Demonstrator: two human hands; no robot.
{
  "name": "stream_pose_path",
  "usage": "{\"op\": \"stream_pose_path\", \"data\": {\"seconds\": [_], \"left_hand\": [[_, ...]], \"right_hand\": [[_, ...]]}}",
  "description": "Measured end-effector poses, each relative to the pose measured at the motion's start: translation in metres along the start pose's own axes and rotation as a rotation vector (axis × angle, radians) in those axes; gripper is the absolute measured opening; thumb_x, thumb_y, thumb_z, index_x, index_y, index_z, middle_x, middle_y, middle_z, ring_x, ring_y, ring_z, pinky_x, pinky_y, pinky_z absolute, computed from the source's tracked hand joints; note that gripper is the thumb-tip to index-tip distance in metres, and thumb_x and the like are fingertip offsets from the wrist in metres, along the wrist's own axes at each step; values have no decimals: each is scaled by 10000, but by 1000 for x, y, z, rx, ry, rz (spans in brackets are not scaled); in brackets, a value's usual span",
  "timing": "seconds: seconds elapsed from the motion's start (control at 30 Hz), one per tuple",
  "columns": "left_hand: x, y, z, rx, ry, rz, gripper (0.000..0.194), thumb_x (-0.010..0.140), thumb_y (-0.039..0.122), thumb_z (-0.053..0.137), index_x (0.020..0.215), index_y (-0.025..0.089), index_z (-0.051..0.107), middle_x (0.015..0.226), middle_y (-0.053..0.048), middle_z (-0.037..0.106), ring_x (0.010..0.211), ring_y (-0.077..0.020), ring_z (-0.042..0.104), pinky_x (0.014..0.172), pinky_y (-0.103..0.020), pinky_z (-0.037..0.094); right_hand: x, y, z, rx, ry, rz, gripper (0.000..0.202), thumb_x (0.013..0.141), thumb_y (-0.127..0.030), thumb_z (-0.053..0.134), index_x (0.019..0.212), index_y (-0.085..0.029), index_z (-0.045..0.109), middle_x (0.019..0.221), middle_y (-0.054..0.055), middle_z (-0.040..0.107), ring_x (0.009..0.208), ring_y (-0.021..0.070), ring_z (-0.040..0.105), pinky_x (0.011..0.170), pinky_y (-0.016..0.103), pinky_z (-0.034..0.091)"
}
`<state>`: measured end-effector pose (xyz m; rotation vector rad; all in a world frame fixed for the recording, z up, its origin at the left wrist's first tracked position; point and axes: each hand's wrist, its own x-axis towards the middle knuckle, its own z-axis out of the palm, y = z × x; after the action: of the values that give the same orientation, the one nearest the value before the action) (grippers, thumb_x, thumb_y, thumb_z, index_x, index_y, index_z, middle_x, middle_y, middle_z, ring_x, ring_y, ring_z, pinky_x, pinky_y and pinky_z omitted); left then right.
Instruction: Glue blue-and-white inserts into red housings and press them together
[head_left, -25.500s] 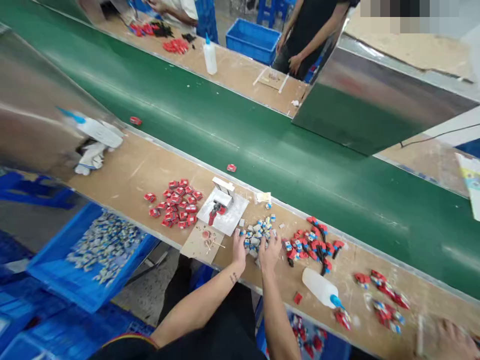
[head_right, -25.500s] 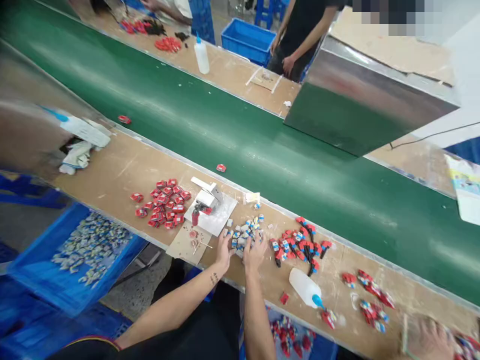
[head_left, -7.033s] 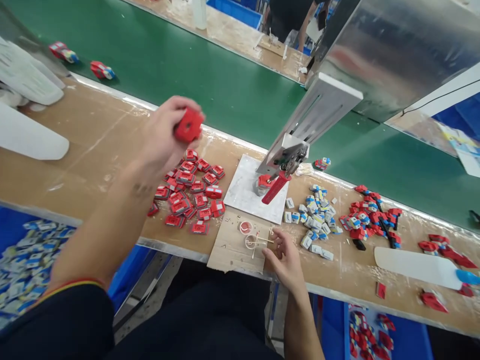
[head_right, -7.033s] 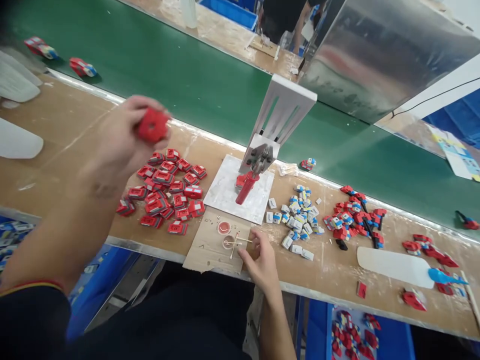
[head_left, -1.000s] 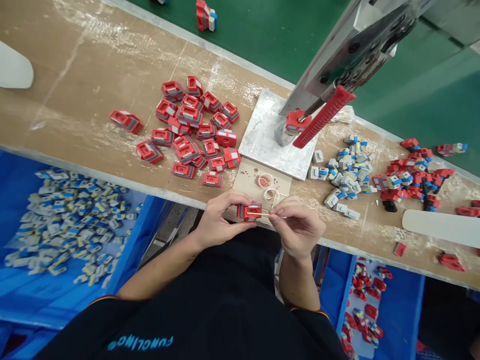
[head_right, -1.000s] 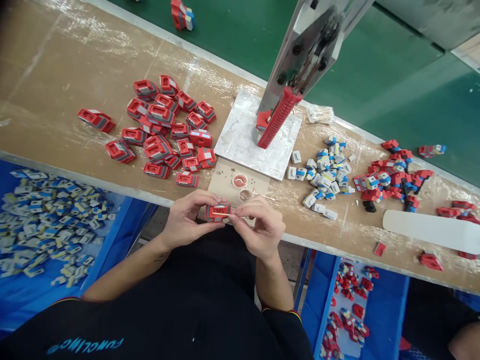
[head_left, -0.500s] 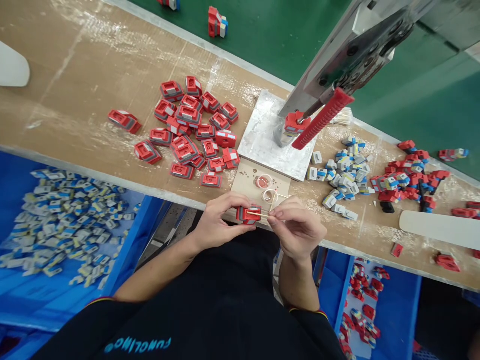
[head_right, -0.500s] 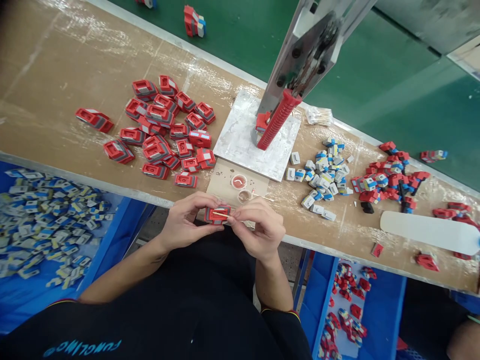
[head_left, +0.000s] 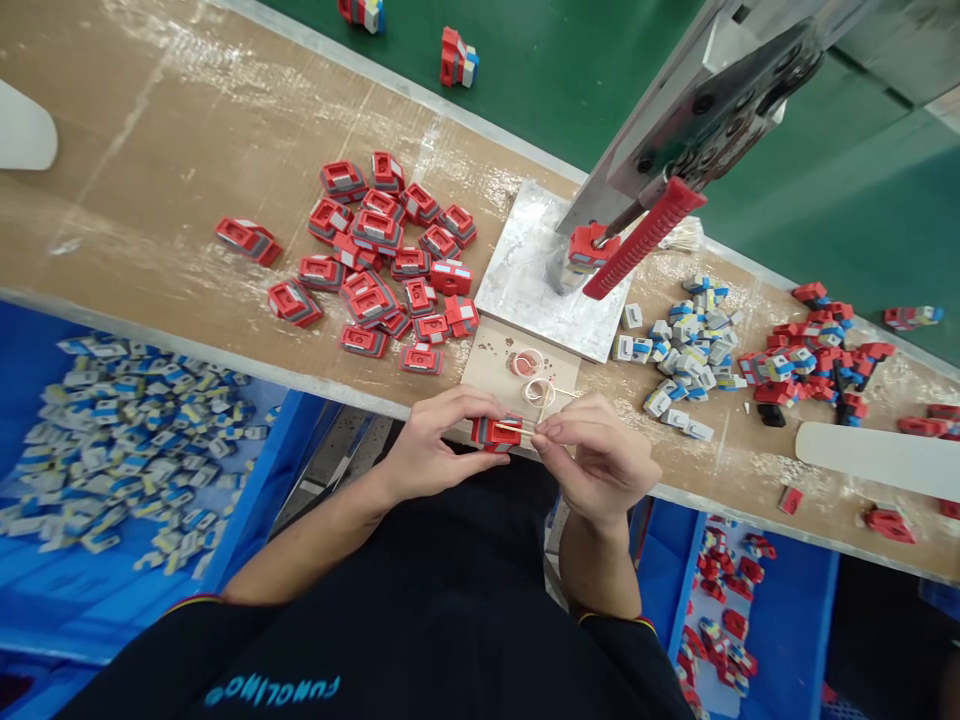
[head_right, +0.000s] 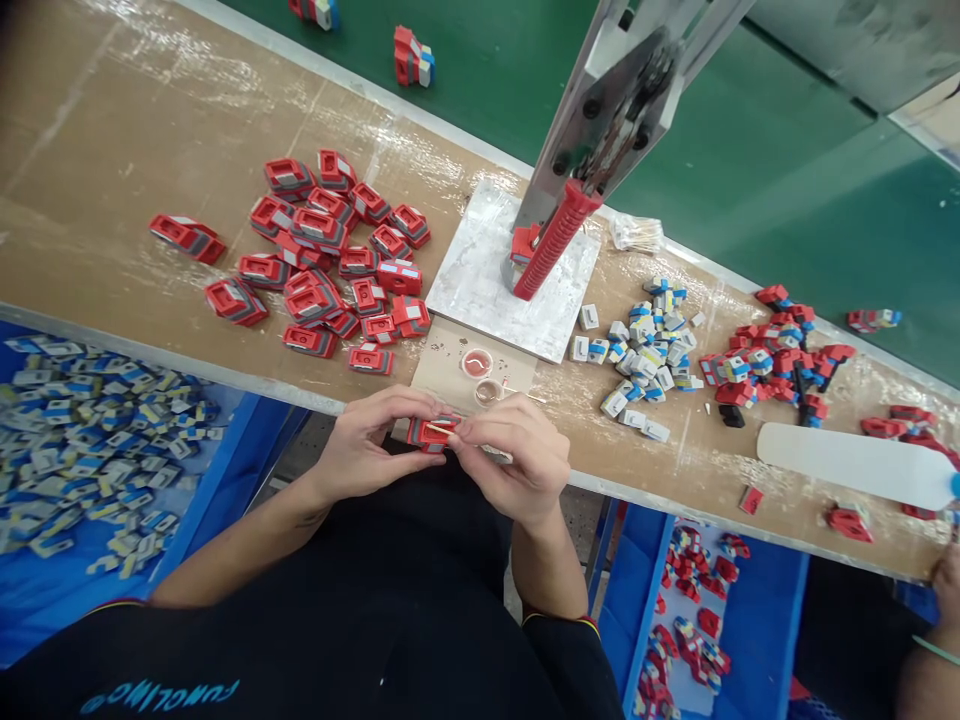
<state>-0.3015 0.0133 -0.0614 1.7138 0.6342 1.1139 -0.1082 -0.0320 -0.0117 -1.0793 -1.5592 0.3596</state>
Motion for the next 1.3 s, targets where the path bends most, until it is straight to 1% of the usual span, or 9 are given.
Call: {"op": "stream_pose_path", "data": {"seconds": [0.17,0.33,0.7,0.83,0.93,1.1,1.17,1.23,1.3], "left_hand": [[0,0,-1,29,-5,-6,342,811,256,956,1102,195,787,1026,-100,844,944,-223,822,875,-315,664],[0,1,-3,45,-37,-20,348,805,257,959,1104,196,792,1037,-108,847,955,-237,825,878,-334,672],[2,7,-8,102,-51,2,349,818,190,939,1132,189,786,1059,-101,841,981,-222,816,905,-313,665],[1,5,-9,76,-23,-23,326,814,215,944,1096,192,783,1032,-100,840,949,-226,816,880,-322,667],[-1,1,-10,20,4,-67,311,809,264,951,1060,198,779,1013,-100,839,919,-230,816,840,-330,668],[-4,-3,-10,-25,14,-141,327,790,291,962,1047,202,782,1005,-100,833,899,-235,811,812,-339,663],[-4,-2,-10,-14,12,-147,323,790,297,962,1043,201,787,1005,-101,832,902,-238,809,825,-348,663],[-3,-2,-11,2,10,-138,322,789,295,964,1045,201,792,1002,-98,831,899,-234,806,824,-343,659],[-2,-1,-12,17,9,-121,327,789,283,966,1055,202,793,998,-91,827,896,-226,801,814,-330,654]], "right_hand": [[5,-3,-2,20,-77,-44,154,938,-94,765,968,-243,740,741,-3,804,611,173,735,573,320,585],[6,-3,-3,-77,-42,-76,193,928,-71,767,988,-252,736,746,-15,803,596,168,732,564,321,582],[9,-9,-14,-197,-96,-87,206,916,-48,773,915,-248,723,743,-18,796,590,153,708,550,314,559],[4,-1,-28,-119,5,-33,166,921,-105,789,936,-262,740,721,-20,777,579,174,703,537,335,542],[-1,15,-39,-168,84,33,197,889,-82,812,931,-265,755,723,-23,765,609,176,699,565,330,541],[-2,44,-33,-362,-207,11,170,929,-95,789,899,-258,750,784,-9,812,668,174,713,640,319,564],[-1,50,-29,-370,-269,2,158,942,-103,778,901,-253,755,807,-2,824,691,176,723,654,318,570],[-1,48,-27,-348,-257,23,155,940,-106,782,901,-254,755,808,-2,823,691,176,726,649,319,570],[0,39,-28,-283,-160,59,153,930,-115,795,905,-259,750,790,-6,811,674,179,726,631,325,570]]}}
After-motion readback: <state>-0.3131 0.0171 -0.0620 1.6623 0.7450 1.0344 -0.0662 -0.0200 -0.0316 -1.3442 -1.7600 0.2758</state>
